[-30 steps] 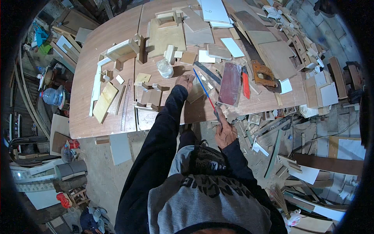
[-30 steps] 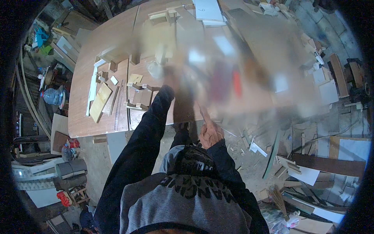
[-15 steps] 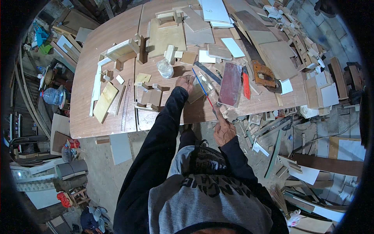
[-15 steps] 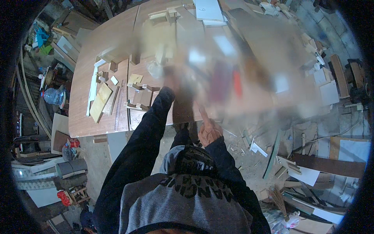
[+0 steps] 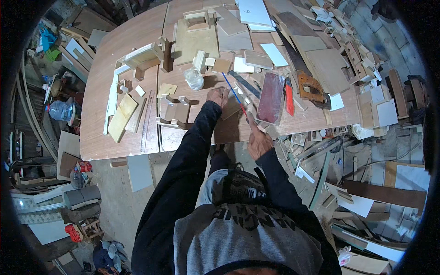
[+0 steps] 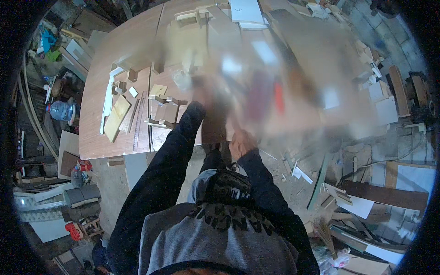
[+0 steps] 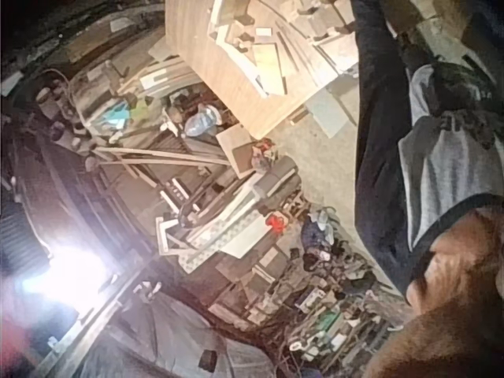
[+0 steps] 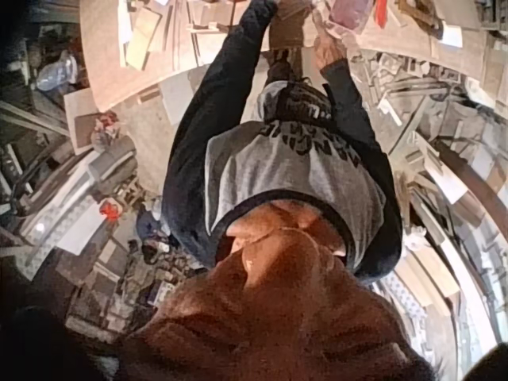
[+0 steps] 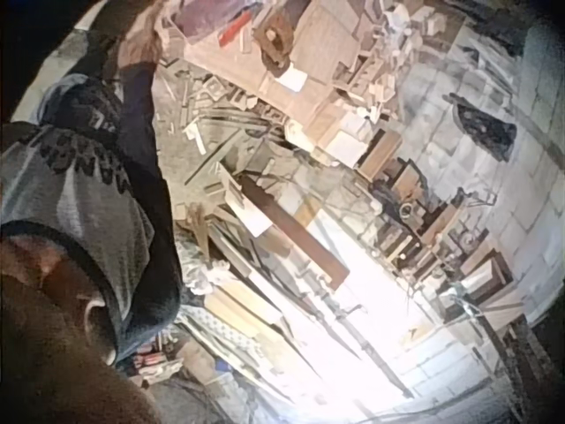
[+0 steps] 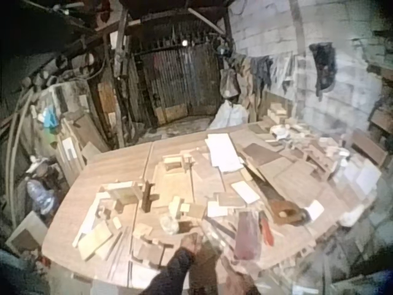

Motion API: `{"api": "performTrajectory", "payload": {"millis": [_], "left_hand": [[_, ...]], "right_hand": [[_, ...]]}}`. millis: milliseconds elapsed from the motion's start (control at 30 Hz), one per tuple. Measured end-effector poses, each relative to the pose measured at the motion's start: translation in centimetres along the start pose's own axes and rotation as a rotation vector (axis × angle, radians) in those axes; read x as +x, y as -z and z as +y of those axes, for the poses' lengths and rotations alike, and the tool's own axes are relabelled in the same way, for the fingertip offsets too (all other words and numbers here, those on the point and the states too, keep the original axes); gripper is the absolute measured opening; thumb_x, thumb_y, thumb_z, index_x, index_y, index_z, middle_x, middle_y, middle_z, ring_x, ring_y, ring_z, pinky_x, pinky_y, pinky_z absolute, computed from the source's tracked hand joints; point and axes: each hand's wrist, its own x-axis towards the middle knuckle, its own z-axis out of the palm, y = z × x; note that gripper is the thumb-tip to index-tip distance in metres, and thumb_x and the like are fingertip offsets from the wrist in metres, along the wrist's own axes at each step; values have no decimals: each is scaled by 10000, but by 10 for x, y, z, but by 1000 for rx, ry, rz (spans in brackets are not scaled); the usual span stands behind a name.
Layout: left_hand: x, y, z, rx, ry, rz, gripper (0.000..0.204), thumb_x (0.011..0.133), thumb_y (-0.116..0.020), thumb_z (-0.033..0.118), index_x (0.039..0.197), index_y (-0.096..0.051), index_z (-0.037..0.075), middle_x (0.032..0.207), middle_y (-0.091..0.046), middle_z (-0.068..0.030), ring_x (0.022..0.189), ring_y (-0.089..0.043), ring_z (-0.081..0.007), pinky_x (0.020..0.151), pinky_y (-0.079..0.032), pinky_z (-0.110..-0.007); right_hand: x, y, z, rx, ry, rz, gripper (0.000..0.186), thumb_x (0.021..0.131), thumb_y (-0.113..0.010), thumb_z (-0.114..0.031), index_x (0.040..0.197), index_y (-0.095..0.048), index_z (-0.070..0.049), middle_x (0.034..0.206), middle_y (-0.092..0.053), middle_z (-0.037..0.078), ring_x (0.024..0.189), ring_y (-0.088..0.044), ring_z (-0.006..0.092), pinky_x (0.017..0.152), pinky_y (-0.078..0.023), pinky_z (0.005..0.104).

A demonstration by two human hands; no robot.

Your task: The person cuts a small wooden piece using a hand saw and fits it onto a wooden structure on the workbench.

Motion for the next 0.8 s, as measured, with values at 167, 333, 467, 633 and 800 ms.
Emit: {"api": "performTrajectory", "payload": {"millis": [167,333,467,633,800], "left_hand": [[0,1,-4,-34,-47,63,489,927,-366,417,814,-592,-1,812,-601,-245,831,-566,-410,731,-430,-456],[0,6,-4,-42,-68,16,474,915,-383,391,820,-593,-24,821,-599,-269,853,-564,-418,764,-427,-452],[-1,4,-4,-107,-3,33,457,896,-410,381,834,-605,-27,835,-599,-273,865,-562,-420,782,-427,-447],[1,-4,-16,6,-119,29,482,901,-396,403,802,-604,-20,814,-597,-263,849,-561,-420,773,-426,-447],[1,-9,-25,25,-136,14,501,905,-394,425,774,-596,-14,786,-598,-253,817,-563,-420,745,-431,-446]], "right_hand": [[18,-15,11,20,-167,-108,636,820,-422,-53,1406,-263,-243,1030,-588,243,771,-585,397,752,-461,448],[13,-4,1,128,-151,-18,625,819,-436,-61,1393,-294,-264,1042,-592,226,786,-582,418,771,-457,461],[11,6,-13,89,-181,30,622,814,-440,-52,1384,-313,-267,1062,-594,208,822,-586,414,783,-459,463],[3,7,-11,66,-65,98,630,811,-442,-37,1381,-315,-274,1039,-603,211,844,-590,412,791,-465,451],[-4,-2,-1,39,-63,113,677,741,-533,-61,1368,-354,-246,748,-548,109,681,-551,295,641,-442,390]]}}
